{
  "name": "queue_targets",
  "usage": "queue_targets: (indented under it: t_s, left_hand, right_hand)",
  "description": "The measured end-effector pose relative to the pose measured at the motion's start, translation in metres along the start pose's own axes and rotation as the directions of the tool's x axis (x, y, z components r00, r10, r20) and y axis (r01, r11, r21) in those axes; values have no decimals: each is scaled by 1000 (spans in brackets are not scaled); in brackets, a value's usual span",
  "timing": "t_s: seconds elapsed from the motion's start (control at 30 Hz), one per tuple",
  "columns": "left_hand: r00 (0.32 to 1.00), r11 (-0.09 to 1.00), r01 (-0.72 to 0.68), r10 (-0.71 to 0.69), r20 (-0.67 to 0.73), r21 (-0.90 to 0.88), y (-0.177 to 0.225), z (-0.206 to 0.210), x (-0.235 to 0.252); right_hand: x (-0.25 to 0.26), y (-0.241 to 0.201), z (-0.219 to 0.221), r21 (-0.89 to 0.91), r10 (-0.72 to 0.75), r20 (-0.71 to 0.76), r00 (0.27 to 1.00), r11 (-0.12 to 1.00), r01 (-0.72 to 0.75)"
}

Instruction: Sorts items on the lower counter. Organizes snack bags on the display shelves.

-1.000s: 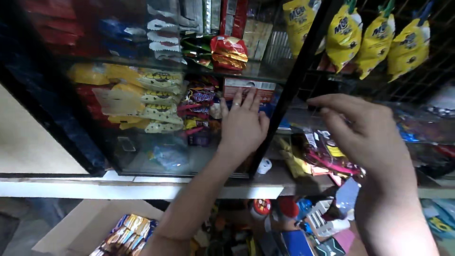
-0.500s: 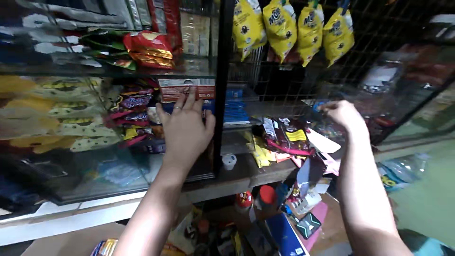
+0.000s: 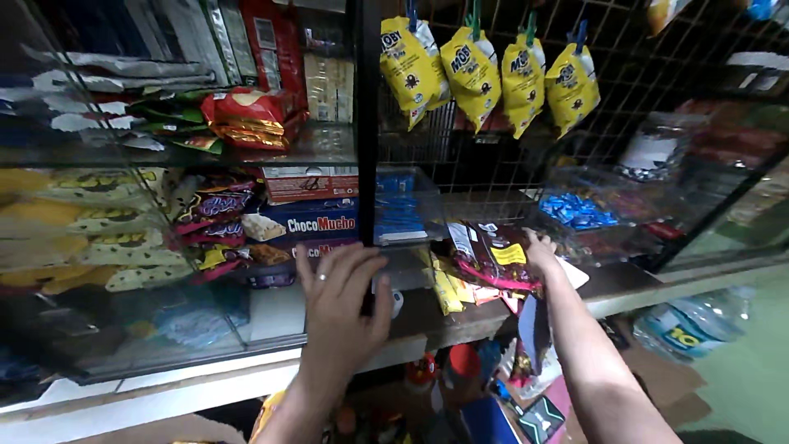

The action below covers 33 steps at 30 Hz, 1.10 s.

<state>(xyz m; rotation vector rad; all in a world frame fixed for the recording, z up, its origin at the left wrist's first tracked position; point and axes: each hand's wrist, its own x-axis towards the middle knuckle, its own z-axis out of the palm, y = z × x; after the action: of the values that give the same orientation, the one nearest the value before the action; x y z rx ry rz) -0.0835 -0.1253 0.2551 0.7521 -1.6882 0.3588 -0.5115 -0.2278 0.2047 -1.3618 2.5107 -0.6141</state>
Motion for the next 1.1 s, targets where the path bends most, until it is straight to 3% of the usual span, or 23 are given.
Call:
queue_targets:
  t_s: [0.07,0.17,0.33,0.43,0.53,0.6,0.63,0.7,0.73,0.8,0.87,0.93,0.97,1.0,1.03,1.1]
  left_hand:
    - [1000,999,-2,1,-11,-36,3,2,-4]
    - [1000,997,8,-9,-15,-72,4,6,-9]
    - [1000,993,29,-28,8,-117,1,5,-12]
    - [1000,982,20,-17,20,-186,3,2,-11]
    - [1000,958,-9,14,16,-285,8,4,-10]
    - [999,937,-15,25,25,-349,14,7,-5]
    - [999,922,-11,29,40,-388,17,8,-3]
    - [992,877,43,17,121,-479,24,7,0]
    - [984,844,81,17,179,-529,27,5,1]
    - [962,776,150,28,271,-612,30,0,2]
    - [970,771,133,28,242,-623,28,-3,-2]
    - [995,810,76,-24,97,-581,19,-6,-9]
    - [995,813,96,-93,34,-575,13,-9,-12]
    - [980,797,155,-197,-10,-584,9,-15,-13]
    - [942,753,253,-335,-23,-607,5,-22,-13]
    - [782,548,484,-621,57,-682,0,-41,-7]
  right_hand:
    - [12,8,13,-24,-63,24,998,998,63]
    - [13,11,16,33,-144,-74,987,989,147]
    - [2,18,-22,-6,-132,-146,980,991,133]
    - [-27,13,-58,-22,-151,-282,948,988,151]
    - [-72,0,-88,99,-230,-462,856,946,308]
    - [-105,-14,-99,252,-291,-513,808,848,466]
    - [-120,-20,-100,355,-354,-509,785,744,566]
    - [-148,-40,-93,635,-556,-422,717,383,671]
    - [-159,-52,-88,718,-698,-348,625,230,657]
    - [-178,-83,-72,757,-884,-230,408,101,646]
    - [-200,-114,-54,749,-923,-181,340,95,655]
    - [-227,-144,-41,704,-887,-215,410,150,694]
    - [-240,-157,-35,649,-851,-271,449,183,738]
    - [-251,-169,-28,564,-826,-350,442,191,803]
    - [-260,-179,-20,453,-821,-431,373,161,877]
    - [-273,-201,-4,168,-844,-522,126,43,985]
